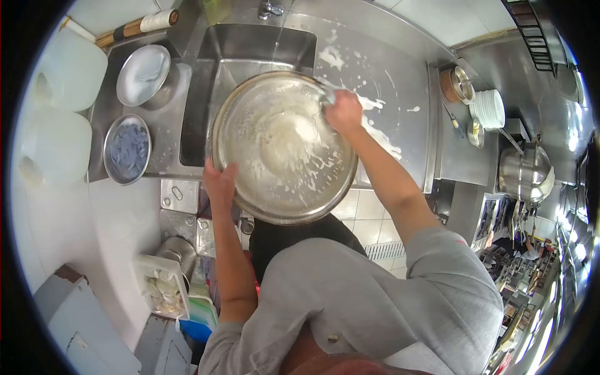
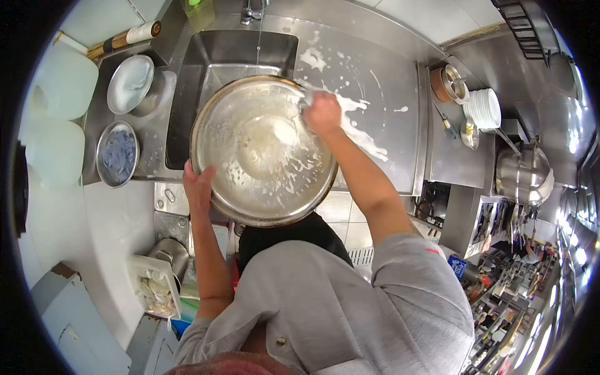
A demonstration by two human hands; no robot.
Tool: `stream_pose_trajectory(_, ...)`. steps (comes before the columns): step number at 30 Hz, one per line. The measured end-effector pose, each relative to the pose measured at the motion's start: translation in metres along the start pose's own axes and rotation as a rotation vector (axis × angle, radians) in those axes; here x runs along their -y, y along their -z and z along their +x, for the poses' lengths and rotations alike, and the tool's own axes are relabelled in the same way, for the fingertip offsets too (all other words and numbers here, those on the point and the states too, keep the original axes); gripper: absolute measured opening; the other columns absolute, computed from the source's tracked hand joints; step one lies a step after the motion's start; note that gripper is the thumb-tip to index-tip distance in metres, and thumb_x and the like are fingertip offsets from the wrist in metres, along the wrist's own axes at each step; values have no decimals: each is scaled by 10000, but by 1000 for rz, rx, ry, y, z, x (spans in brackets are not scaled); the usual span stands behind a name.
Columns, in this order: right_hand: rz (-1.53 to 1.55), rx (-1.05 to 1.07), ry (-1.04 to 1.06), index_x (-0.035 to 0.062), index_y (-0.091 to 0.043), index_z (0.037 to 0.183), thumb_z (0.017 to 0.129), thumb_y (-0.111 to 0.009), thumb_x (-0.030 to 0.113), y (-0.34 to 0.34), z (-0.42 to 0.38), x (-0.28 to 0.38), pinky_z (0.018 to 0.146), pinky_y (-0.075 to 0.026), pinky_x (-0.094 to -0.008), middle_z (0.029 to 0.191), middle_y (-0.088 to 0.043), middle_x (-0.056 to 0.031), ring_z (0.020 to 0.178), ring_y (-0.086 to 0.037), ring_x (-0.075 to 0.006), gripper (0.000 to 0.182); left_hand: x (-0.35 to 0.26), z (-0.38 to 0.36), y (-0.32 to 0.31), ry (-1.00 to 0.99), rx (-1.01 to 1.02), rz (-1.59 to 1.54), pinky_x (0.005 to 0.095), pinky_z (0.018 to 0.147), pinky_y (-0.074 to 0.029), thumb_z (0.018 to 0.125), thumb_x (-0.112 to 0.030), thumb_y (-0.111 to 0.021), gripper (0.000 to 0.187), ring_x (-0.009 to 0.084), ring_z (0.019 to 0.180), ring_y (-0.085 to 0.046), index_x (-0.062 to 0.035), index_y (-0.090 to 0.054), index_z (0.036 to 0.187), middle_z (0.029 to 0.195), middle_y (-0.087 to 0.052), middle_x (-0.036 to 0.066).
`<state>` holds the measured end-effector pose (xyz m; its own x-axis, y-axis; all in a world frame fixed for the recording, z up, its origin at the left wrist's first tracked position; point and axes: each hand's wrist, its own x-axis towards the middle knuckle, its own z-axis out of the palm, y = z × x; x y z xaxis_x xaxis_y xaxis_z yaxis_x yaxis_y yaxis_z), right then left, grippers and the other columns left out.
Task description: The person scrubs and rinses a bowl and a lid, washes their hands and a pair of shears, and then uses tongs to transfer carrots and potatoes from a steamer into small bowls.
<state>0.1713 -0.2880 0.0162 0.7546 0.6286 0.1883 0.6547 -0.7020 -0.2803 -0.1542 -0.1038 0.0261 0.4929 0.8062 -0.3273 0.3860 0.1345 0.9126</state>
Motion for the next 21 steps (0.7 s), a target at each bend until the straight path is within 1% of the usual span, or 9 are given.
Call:
stream_pose_trajectory(3,-70,93,-146,-18,-672,988,759,-673,182,22,-37,-11,923,-515,-476,1010,-676,-241,1014,-629,-412,304,-13,-1,0,-32,5,-36,357,807,-529,779,-107,-737,387,228,876,-675,36,-615,1118,997,-713,143)
stream_pose_trajectory(6,23,-61,-104,-27,-667,975,739,-657,144,4,-4,3,913,-512,-488,973,-670,-241,1014,-624,-413,292,-5,1,-1,-62,15,-43,378,806,-523,762,-135,-748,395,258,873,-680,47,-619,1088,973,-717,170)
stream_pose_trajectory(8,169,-178,165,-40,-662,980,673,-653,115,-32,35,24,921,-483,-492,954,-661,-225,981,-609,-405,343,11,7,-1,-75,-14,7,371,808,-523,762,-132,-748,400,251,875,-678,47,-616,1095,978,-718,166)
stream_pose_trajectory(10,296,-324,334,-19,-649,1118,674,-679,147,-62,56,70,953,-476,-497,1110,-649,-250,1042,-589,-426,475,24,12,-3,-82,-57,87,361,806,-524,762,-125,-746,402,240,875,-676,46,-613,1101,983,-718,154)
stream_pose_trajectory(11,260,-187,408,-33,-615,1194,739,-716,208,-42,49,99,1000,-450,-513,1209,-619,-247,1123,-566,-427,525,14,10,-7,-60,-42,7,355,809,-525,763,-124,-746,404,234,874,-675,44,-613,1106,986,-717,148)
stream_pose_trajectory(12,219,-189,399,-44,-555,1315,879,-636,312,-43,35,116,1112,-371,-495,1382,-528,-263,1274,-488,-428,569,-3,2,-7,-31,-27,-70,349,811,-525,764,-123,-746,407,227,874,-674,43,-612,1111,988,-716,142)
stream_pose_trajectory(15,-65,-132,341,-56,-506,1383,974,-543,382,-49,3,73,1166,-309,-495,1444,-482,-270,1341,-443,-425,601,-11,-4,-7,-3,-19,-146,338,816,-525,774,-112,-740,400,210,873,-671,39,-614,1124,995,-714,128)
stream_pose_trajectory(18,-152,-104,338,-91,-495,1369,948,-574,260,-15,-33,8,1130,-361,-497,1421,-493,-278,1301,-473,-435,554,-7,-4,-8,-37,-26,-150,335,818,-525,786,-97,-730,390,197,873,-667,36,-617,1135,998,-713,121)
stream_pose_trajectory(21,-137,-41,181,-90,-552,1299,868,-613,114,21,-101,1,1078,-417,-492,1367,-527,-272,1231,-515,-452,480,-14,-3,-11,-29,-25,-204,334,815,-526,793,-83,-725,386,189,874,-662,34,-617,1144,999,-713,113)
